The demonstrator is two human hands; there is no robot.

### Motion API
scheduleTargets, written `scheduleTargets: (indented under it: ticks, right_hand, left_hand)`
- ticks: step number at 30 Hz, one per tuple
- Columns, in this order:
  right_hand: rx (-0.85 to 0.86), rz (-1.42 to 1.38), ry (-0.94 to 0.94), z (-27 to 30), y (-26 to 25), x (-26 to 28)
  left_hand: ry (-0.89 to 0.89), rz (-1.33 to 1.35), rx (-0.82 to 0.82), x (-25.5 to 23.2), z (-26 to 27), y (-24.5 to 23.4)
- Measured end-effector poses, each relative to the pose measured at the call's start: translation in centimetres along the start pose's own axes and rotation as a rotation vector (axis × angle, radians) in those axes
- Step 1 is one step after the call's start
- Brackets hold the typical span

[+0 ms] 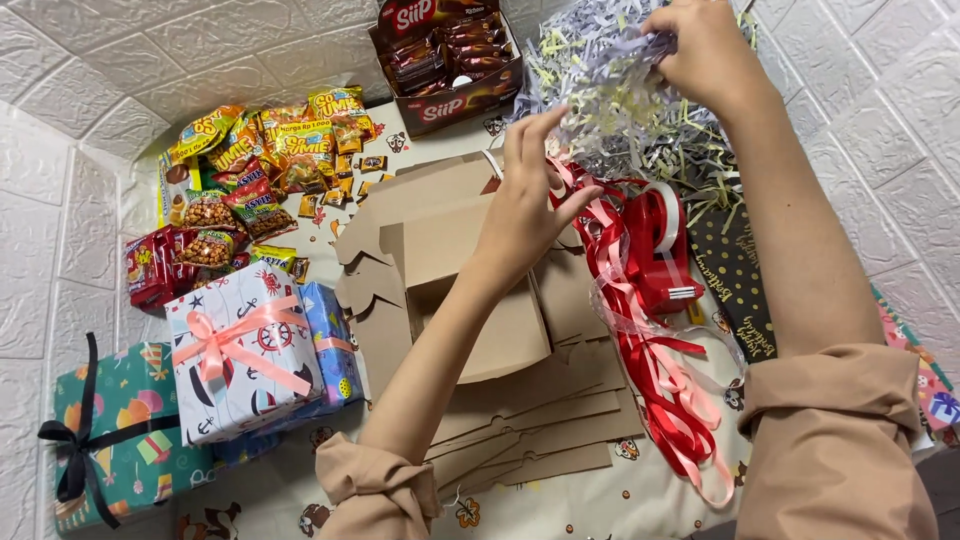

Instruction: Assembling a cardboard gift box and filling it with shredded paper and various snack packets

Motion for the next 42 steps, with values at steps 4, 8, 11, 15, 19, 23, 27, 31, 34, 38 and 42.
scheduleTargets:
  ticks: [4,8,11,15,19,23,27,31,34,38,42]
  right_hand:
    - [0.129,0.216,-0.07,0.3,2.1,1.3]
    - [0.279,0.036,-0.155,1.5,3.0,4.3]
    - [0.386,-0.106,-0.135,2.1,2.7,6.3]
    - [0.437,-0.34,-0.023,2.3,1.0,6.1]
    - [0.289,-0.807,0.01,2.3,2.5,2.5]
    - [0.431,-0.418,0.32,3.5,10.0,-0.4]
    - [0.681,-0.143,0.261,5.5,21.2,-8.3]
    - [0.491,-0.158,0.259,3.3,20.8,-9.5]
    - [0.347,0.022,0.289,2.8,21.2,-13.9]
    - [0.065,-0.003,0.195,2.6,19.0,-14.4]
    - [-0.135,-0.077,0.048,3.0,18.1,-14.3]
  left_hand:
    - [-0.122,0.098,0.002,5.4,-1.9,4.0]
    - [-0.117,0.169,0.026,8.5,-3.3,7.4]
    - [-0.134,0.283,0.021,6.3,-3.2,6.0]
    - [-0.255,0.062,0.111,11.1,-2.0,7.4]
    - [-0.291,0.058,0.051,10.9,-0.8,5.2]
    - [-0.323,0.168,0.029,11.4,-0.2,4.5]
    - [-0.241,0.342,-0.115,11.1,-0.2,3.7]
    - [-0.18,0.376,-0.224,8.0,-1.4,-0.4]
    - [-0.064,0.159,-0.312,7.1,-1.2,-5.0]
    - [0.025,0.153,-0.278,0.6,-2.1,-11.8]
    - [0.12,-0.139,-0.33,0.0,1.0,-17.0]
Point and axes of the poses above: each hand's wrist, its own z-axis away from the middle knuckle, its own y-axis out of the palm, x = y × z, the point moved 5 cm from there along -z, towards the middle knuckle, and after that the axes turned 4 degrees about y, right-handed, at the moved point
